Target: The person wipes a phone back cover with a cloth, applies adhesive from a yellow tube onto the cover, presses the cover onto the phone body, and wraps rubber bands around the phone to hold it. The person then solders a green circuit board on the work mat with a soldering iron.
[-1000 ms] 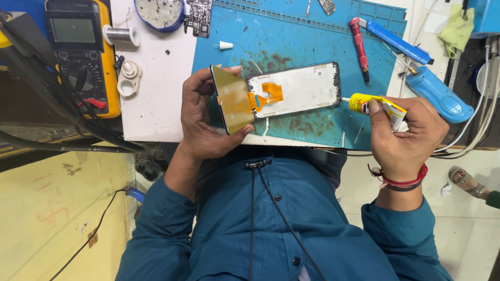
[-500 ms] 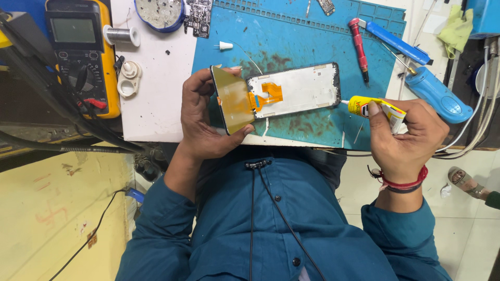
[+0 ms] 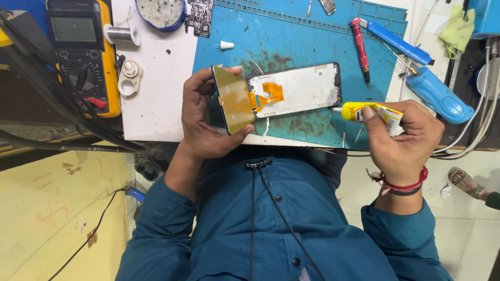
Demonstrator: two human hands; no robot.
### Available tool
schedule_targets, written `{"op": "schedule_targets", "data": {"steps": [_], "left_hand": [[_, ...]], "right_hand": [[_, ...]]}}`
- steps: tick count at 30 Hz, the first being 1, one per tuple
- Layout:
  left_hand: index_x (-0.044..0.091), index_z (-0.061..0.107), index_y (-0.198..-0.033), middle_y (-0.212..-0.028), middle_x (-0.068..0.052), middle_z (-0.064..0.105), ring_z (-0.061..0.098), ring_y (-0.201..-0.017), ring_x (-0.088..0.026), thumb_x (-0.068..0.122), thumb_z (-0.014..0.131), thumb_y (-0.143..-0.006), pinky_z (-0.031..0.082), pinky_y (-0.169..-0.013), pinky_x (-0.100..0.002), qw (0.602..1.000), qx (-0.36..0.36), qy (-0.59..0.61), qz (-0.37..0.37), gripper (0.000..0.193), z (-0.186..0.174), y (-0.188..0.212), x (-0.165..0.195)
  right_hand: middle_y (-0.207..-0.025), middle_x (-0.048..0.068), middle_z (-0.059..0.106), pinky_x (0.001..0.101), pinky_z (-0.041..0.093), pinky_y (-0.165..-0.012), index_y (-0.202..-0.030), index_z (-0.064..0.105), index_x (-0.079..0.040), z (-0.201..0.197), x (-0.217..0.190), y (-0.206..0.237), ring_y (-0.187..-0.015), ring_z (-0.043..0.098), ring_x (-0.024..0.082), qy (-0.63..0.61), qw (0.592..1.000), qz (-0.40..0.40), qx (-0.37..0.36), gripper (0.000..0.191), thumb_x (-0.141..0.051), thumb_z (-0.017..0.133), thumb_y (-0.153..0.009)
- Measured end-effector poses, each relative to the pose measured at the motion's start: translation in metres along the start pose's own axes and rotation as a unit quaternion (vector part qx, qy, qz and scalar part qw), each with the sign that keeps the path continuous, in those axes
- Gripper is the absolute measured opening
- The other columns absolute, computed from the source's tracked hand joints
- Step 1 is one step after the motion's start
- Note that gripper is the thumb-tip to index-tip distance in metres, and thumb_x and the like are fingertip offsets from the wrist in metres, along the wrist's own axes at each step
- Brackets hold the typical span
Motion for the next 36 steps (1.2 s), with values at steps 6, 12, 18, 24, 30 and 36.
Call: {"op": "schedule_targets", "data": {"steps": [6,12,18,24,30,36], "left_hand": [[0.009,0.030,-0.155,-0.147,-0.016,0.054,0.056,-0.136,-0.020,0.006,0.090,-0.085,0.050,-0.119,-0.036,1.000,0.001,0.002,-0.002,0.093,0.000,0.000,0.000],[0.009,0.030,-0.156,-0.149,-0.016,0.054,0.056,-0.138,-0.020,0.005,0.088,-0.085,0.048,-0.120,-0.035,1.000,0.001,0.000,0.011,0.092,0.000,-0.001,0.003],[0.009,0.030,-0.156,-0.149,-0.016,0.053,0.055,-0.138,-0.020,0.005,0.088,-0.085,0.048,-0.121,-0.035,1.000,0.002,0.008,0.004,0.092,0.001,0.000,0.001],[0.009,0.030,-0.156,-0.149,-0.016,0.053,0.055,-0.137,-0.020,0.005,0.088,-0.085,0.048,-0.120,-0.035,1.000,0.000,0.010,0.003,0.092,0.000,0.000,0.002],[0.009,0.030,-0.156,-0.149,-0.016,0.053,0.056,-0.136,-0.020,0.005,0.089,-0.085,0.049,-0.119,-0.035,1.000,-0.001,0.003,0.003,0.092,0.000,0.000,0.002],[0.009,0.029,-0.156,-0.148,-0.017,0.054,0.056,-0.136,-0.020,0.005,0.088,-0.084,0.049,-0.119,-0.035,1.000,-0.002,-0.007,0.007,0.093,0.000,-0.001,0.003]], "right_hand": [[-0.094,0.009,0.071,0.0254,0.050,-0.072,-0.106,0.075,0.000,0.048,-0.028,-0.012,-0.079,0.067,0.013,-0.083,0.993,-0.013,-0.088,0.009,0.002,0.075,-0.097],[-0.091,0.010,0.073,0.0294,0.052,-0.073,-0.102,0.076,-0.002,0.086,-0.054,-0.028,-0.081,0.070,0.019,-0.073,0.985,-0.062,-0.144,0.014,0.002,0.078,-0.089],[-0.090,0.009,0.075,0.0300,0.052,-0.070,-0.101,0.077,-0.003,0.100,-0.063,-0.032,-0.078,0.070,0.019,-0.079,0.980,-0.077,-0.168,0.012,-0.004,0.082,-0.090],[-0.089,0.009,0.074,0.0303,0.051,-0.070,-0.101,0.077,-0.003,0.101,-0.062,-0.032,-0.077,0.071,0.020,-0.073,0.980,-0.085,-0.166,0.014,-0.005,0.083,-0.089],[-0.087,0.010,0.074,0.0307,0.051,-0.069,-0.099,0.076,-0.003,0.100,-0.062,-0.032,-0.076,0.070,0.021,-0.063,0.980,-0.086,-0.167,0.013,-0.005,0.083,-0.089],[-0.086,0.010,0.073,0.0309,0.050,-0.068,-0.098,0.076,-0.003,0.095,-0.064,-0.035,-0.075,0.070,0.022,-0.049,0.980,-0.095,-0.168,0.013,-0.005,0.084,-0.088]]}}
Point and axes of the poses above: each hand's wrist, its own y-axis away from the middle knuckle, its own z-axis out of the palm, x = y × z, the point moved 8 cm from there along -y, towards the middle knuckle
